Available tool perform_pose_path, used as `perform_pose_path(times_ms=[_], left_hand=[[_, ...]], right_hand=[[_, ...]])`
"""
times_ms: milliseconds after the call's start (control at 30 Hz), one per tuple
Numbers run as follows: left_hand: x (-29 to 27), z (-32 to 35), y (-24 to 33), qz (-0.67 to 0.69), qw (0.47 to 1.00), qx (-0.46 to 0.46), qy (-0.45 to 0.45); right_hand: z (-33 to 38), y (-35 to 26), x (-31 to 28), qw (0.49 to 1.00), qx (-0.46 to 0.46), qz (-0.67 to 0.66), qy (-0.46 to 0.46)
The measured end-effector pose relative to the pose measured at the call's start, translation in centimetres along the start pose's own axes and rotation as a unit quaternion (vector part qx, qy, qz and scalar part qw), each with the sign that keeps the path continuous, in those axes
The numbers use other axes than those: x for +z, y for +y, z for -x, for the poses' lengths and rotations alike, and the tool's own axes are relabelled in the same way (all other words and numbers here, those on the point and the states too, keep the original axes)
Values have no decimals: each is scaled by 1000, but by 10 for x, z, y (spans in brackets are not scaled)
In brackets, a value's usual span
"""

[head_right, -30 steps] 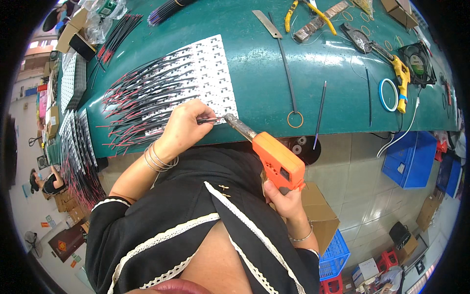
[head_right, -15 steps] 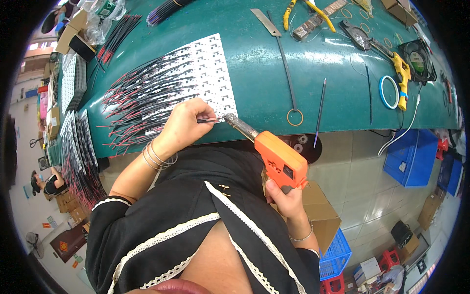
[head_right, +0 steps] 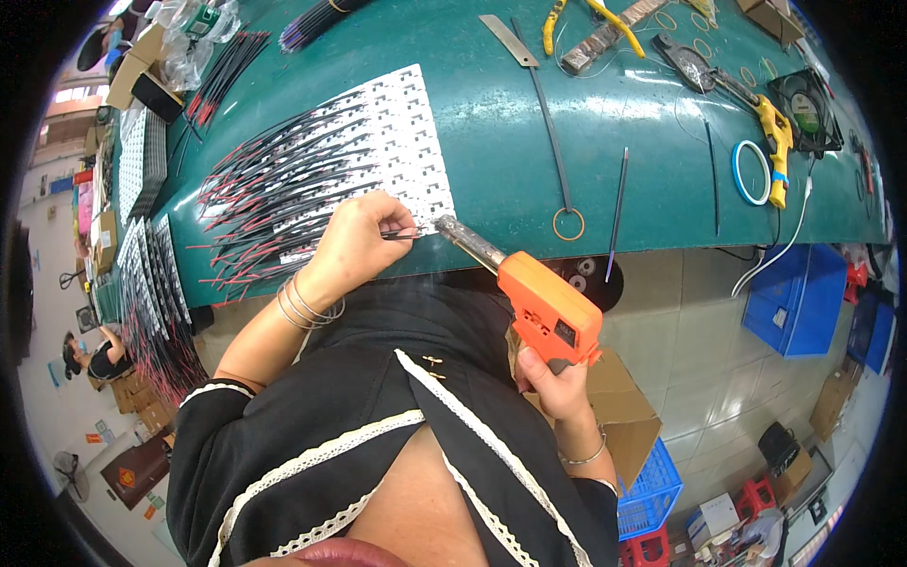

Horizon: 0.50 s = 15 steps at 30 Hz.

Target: The person solders wires onto a circuit board using a soldering iron, places the assembled board onto a stack to the side, and then solders wires onto a new circuit board.

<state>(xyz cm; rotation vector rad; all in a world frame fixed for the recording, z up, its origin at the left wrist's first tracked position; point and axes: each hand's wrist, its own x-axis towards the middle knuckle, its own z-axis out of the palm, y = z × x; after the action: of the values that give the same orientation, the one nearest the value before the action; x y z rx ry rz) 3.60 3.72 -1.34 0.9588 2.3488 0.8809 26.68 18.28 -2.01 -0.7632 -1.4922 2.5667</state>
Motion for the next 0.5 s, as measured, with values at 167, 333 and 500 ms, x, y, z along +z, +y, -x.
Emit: perform_pose_path(times_ms=[167, 333, 500], left_hand=[[-8, -2, -2, 9, 999, -17, -40], [-15, 5, -18, 147, 985, 61, -68], [-16, 10, -7, 139, 986, 79, 38]], right_hand=[[-5, -1, -1, 1000, -15, -5, -7], [-12, -4, -3, 999, -43, 3, -12], [-18, -5, -5, 997, -68, 18, -24]])
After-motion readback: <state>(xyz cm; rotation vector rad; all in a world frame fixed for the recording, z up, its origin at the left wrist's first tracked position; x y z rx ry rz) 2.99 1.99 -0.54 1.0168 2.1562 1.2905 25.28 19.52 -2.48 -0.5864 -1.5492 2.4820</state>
